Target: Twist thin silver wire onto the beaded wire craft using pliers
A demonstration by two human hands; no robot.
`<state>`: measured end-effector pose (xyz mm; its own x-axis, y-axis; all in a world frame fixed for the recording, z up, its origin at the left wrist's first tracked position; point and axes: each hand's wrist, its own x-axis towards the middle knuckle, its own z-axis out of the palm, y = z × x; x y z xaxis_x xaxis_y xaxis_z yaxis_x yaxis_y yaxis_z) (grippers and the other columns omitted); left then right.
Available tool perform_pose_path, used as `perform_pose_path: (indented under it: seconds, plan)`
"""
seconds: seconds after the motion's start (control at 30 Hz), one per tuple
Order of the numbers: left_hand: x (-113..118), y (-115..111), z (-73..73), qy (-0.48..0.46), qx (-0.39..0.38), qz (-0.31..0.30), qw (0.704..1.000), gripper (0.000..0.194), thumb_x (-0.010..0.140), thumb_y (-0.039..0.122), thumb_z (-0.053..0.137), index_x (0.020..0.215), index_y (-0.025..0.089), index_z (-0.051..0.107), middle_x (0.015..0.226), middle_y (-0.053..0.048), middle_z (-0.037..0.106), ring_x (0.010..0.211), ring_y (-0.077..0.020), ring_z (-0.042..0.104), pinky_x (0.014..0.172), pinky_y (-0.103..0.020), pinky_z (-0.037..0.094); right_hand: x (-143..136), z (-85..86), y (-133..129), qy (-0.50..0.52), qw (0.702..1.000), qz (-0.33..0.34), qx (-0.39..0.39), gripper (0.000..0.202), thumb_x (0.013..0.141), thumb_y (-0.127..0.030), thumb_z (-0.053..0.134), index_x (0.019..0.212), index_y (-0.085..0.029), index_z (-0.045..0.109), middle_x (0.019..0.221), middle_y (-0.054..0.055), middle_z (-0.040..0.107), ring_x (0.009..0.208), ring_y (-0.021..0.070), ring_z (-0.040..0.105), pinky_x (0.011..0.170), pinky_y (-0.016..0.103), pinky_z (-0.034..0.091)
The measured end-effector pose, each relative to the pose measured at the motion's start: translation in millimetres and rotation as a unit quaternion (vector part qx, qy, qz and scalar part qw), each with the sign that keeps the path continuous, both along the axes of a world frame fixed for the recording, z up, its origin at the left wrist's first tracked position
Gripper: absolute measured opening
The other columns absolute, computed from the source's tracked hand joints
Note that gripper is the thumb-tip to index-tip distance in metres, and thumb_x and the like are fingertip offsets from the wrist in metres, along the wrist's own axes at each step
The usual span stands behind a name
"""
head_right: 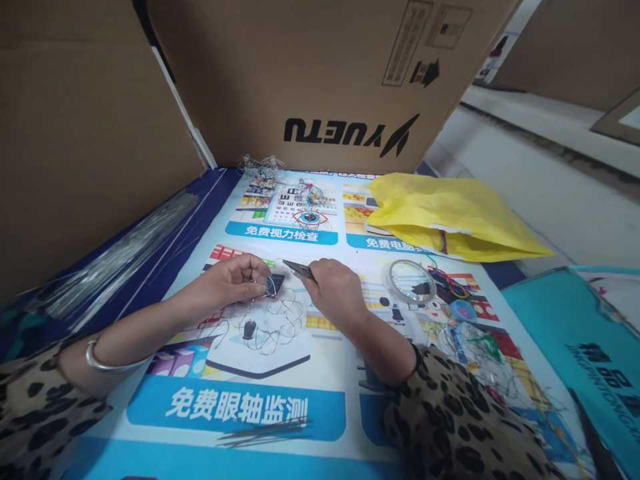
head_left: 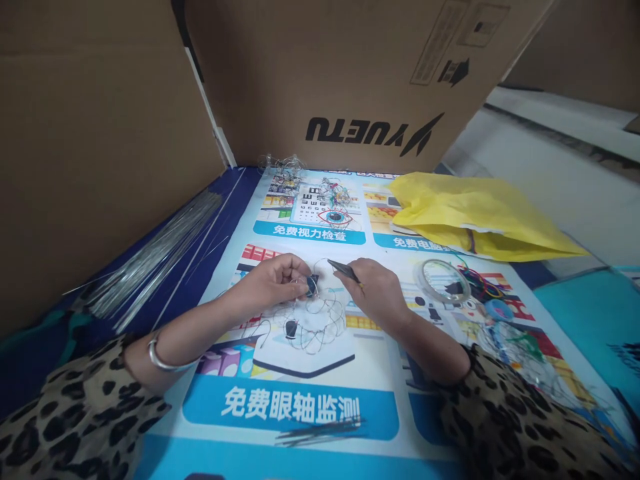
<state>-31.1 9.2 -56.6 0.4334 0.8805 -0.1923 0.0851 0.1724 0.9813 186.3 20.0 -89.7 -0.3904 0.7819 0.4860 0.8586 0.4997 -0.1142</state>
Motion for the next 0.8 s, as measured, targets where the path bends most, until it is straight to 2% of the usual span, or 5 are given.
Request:
perform_pose_path:
  seconds: [0.23,0.43,0.63,0.8]
  plan:
    - [1.0,-2.0,1.9,-0.013,-0.020,-0.008,1.000,0.022,0.077,0.030,0.062,0.086,0.017,0.048,0.085,-0.003,0.063,0.065,-0.0099,0.059,0.052,-0.019,0.037,0.4,1.0,-1.2,-0.008,1.000,0.000,-0.004,0.036,0.090,-0.043,0.041,0.070,-0.017,0.056,0.067,0.004,0.059,0.066,0.0145,0.053,0.058,0.025,0.032]
    - [0.1,-3.5,0.7,-0.022,-0.012,-0.024,0.999,0.017,0.082,0.028,0.056,0.088,0.018,0.045,0.080,-0.001,0.060,0.060,-0.0085,0.058,0.049,-0.017,0.036,1.7,1.8,-2.1,-0.021,1.000,-0.009,-0.004,0.036,0.090,-0.044,0.042,0.070,-0.017,0.055,0.067,0.004,0.059,0.066,0.0148,0.053,0.058,0.025,0.031]
    - [-0.8,-4.3,3.4,-0.042,-0.035,-0.055,0.997,0.020,0.081,0.028,0.057,0.092,0.018,0.043,0.091,-0.004,0.061,0.060,-0.0091,0.058,0.052,-0.020,0.039,5.1,2.7,-1.3,-0.040,0.999,-0.024,-0.001,0.037,0.089,-0.045,0.041,0.069,-0.017,0.056,0.065,0.003,0.058,0.064,0.0143,0.052,0.056,0.025,0.029]
    - [1.0,-5.8,5.0,-0.032,-0.048,-0.057,0.997,0.020,0.079,0.027,0.057,0.089,0.019,0.041,0.090,-0.004,0.062,0.054,-0.0083,0.055,0.047,-0.019,0.035,5.3,2.3,0.1,-0.066,0.997,-0.038,-0.012,0.036,0.088,-0.045,0.043,0.069,-0.018,0.056,0.064,0.002,0.058,0.062,0.0143,0.052,0.053,0.026,0.027]
